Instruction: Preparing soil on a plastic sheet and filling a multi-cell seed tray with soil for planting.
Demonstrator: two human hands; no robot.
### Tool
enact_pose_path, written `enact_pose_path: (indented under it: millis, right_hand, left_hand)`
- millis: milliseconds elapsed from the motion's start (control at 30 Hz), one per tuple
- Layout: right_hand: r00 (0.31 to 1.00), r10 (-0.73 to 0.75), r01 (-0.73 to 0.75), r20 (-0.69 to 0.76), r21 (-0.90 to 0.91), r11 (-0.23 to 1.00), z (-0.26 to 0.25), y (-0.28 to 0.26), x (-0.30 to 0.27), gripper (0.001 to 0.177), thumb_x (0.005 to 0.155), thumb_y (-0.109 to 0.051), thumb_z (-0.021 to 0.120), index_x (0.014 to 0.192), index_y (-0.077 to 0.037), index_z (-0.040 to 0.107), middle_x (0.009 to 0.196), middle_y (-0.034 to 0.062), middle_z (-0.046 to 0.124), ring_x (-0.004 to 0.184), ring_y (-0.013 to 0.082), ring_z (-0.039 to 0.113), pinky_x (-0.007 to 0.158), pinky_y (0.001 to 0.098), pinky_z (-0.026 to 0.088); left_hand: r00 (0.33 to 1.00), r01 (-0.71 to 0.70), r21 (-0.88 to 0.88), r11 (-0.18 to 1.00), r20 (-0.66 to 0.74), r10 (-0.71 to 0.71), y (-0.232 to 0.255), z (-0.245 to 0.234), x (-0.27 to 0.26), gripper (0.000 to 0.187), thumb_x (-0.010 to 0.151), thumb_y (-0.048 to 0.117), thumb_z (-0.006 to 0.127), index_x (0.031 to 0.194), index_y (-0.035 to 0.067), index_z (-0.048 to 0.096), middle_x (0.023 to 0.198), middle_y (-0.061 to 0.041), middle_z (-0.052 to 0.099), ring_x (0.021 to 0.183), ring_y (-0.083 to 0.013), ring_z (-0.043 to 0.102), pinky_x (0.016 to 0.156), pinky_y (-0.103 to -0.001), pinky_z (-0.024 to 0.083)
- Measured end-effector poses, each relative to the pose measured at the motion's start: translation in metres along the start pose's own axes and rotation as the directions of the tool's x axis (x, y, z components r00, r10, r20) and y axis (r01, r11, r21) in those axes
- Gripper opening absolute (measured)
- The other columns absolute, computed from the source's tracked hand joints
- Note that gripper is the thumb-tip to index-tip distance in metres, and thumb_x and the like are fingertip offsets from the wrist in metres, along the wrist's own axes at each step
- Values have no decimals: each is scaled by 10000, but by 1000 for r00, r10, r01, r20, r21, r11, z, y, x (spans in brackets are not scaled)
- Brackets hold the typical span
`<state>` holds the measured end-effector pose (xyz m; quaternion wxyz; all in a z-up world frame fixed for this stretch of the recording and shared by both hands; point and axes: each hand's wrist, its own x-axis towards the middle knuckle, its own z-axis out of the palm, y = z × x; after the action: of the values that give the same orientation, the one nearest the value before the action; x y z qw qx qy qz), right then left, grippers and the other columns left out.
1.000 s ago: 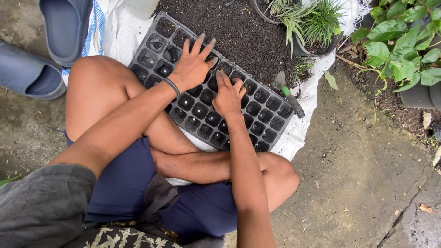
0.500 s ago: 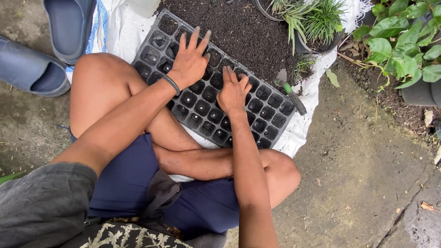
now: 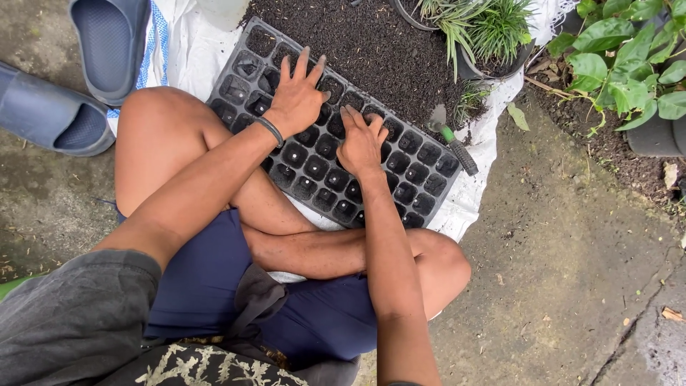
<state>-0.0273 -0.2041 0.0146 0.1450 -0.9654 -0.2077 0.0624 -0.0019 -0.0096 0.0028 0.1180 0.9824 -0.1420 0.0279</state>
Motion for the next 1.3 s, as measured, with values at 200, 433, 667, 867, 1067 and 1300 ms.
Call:
enact_pose_path:
  millis: [200, 433, 667, 867, 1067, 1300]
  right_hand:
    - [999, 21, -20, 43, -19, 1000, 0, -1, 1, 708, 760, 23, 524, 1457, -102, 555, 1536, 24, 525, 1227, 372, 425, 1015, 479, 322]
    - [998, 37, -29, 46, -168, 985, 4, 4, 2, 726, 753, -21, 588, 1475, -23, 513, 1610, 96, 410, 1188, 404, 397, 1009, 521, 315]
    - [998, 43, -36, 44, -140, 989, 1, 3, 4, 698, 782, -34, 557, 1479, -46, 515, 1574, 79, 464, 1166, 390, 415, 1016, 512, 318]
    - [995, 31, -15, 97, -157, 988, 5, 7, 6, 803, 773, -46, 569, 1555, -86, 393, 1635, 67, 381, 1199, 381, 403, 1042, 507, 291]
    - [996, 28, -21, 84, -90, 996, -1, 4, 4, 722, 788, -30, 558, 1503, -85, 468, 1605, 94, 418, 1223, 380, 409, 1014, 501, 317]
    - [996, 42, -32, 78, -119, 992, 0, 1, 8, 621, 803, -35, 559, 1422, -77, 565, 1538, 51, 491, 1205, 379, 414, 1020, 511, 321]
  left_hand:
    - [998, 28, -30, 999, 51, -27, -1, 0, 0, 244, 960, 229, 619, 1012, 92, 814, 1607, -263, 383, 1490, -526, 154, 1113, -770, 146]
    - [998, 5, 59, 998, -63, -2, -3, -3, -4, 289, 984, 228, 611, 867, 25, 781, 1619, -255, 382, 1486, -517, 202, 1111, -723, 200]
    - [996, 29, -19, 999, 80, -27, 9, -18, 1, 246, 965, 204, 591, 959, 51, 783, 1637, -291, 328, 1504, -541, 132, 1139, -759, 141]
    - [993, -93, 3, 996, 69, 93, 18, -5, 3, 302, 930, 210, 604, 1164, 120, 772, 1674, -240, 277, 1519, -500, 150, 1150, -720, 137]
    - [985, -168, 129, 977, -2, 170, 21, 5, 7, 256, 974, 253, 602, 1058, 109, 796, 1674, -219, 322, 1530, -467, 180, 1194, -650, 149]
    - [987, -153, 85, 984, 62, 148, 18, 4, 10, 260, 954, 251, 613, 1099, 131, 792, 1680, -218, 307, 1538, -463, 147, 1188, -665, 130]
